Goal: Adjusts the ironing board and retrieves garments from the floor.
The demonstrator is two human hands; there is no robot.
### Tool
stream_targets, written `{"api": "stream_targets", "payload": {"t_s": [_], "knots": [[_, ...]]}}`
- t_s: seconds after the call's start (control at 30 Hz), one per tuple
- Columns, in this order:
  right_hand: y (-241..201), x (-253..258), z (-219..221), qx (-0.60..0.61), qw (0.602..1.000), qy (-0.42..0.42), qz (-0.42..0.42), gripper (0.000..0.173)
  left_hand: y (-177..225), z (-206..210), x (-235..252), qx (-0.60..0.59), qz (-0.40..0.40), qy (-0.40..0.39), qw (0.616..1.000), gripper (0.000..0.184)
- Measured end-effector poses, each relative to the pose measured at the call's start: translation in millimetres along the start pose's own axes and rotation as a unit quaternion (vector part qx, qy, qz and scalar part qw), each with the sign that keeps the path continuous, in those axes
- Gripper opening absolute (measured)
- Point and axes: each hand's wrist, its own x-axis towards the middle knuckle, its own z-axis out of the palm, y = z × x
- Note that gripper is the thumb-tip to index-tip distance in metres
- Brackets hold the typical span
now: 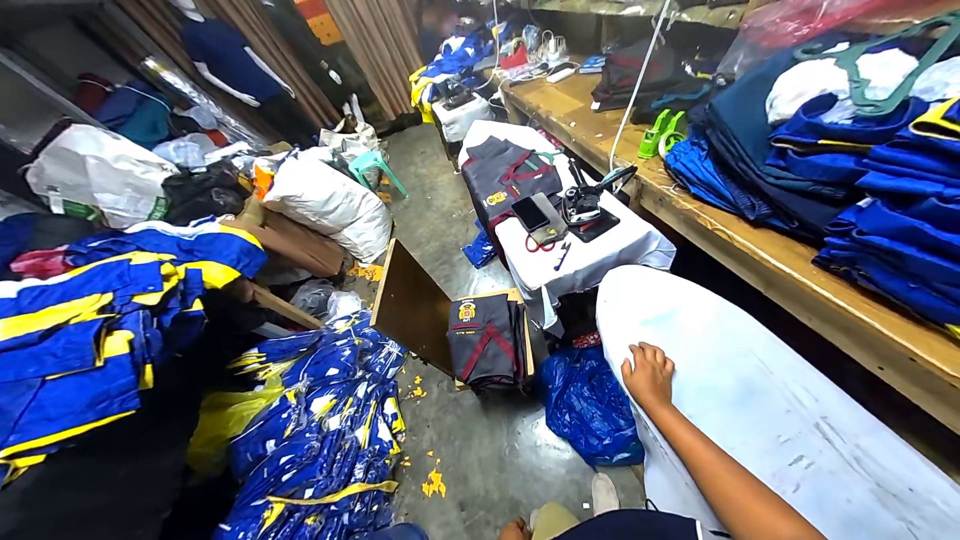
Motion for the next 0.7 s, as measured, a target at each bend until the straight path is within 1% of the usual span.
{"api": "stream_targets", "payload": {"t_s": [0.17,0.4,0.57,0.63,0.7], "knots": [[0.0,0.3,-1.9,0.010,1.000,-0.010,0.000,0.038,6.7,-5.3,-3.5,0.006,0.005,-0.003,1.000,0.045],[2.2,-2.5,0.7,0.002,1.000,-0.012,0.002,0.037,-2.6,-1.3,4.5,0.003,-0.010,-0.005,1.000,0.041],[-7.2,-0.5,-13.6,0.004,0.998,-0.068,0.018,0.041,-0.3,-9.1,-1.3,0.034,-0.002,-0.005,0.999,0.037],[2.7,0.4,-1.8,0.002,0.998,-0.062,0.017,0.041,6.1,-12.2,-11.0,0.028,-0.003,0.001,1.000,0.036],[13.6,0.5,10.0,-0.007,0.999,-0.040,0.004,0.042,14.0,-16.2,-19.0,-0.003,-0.001,0.018,1.000,0.034]]}}
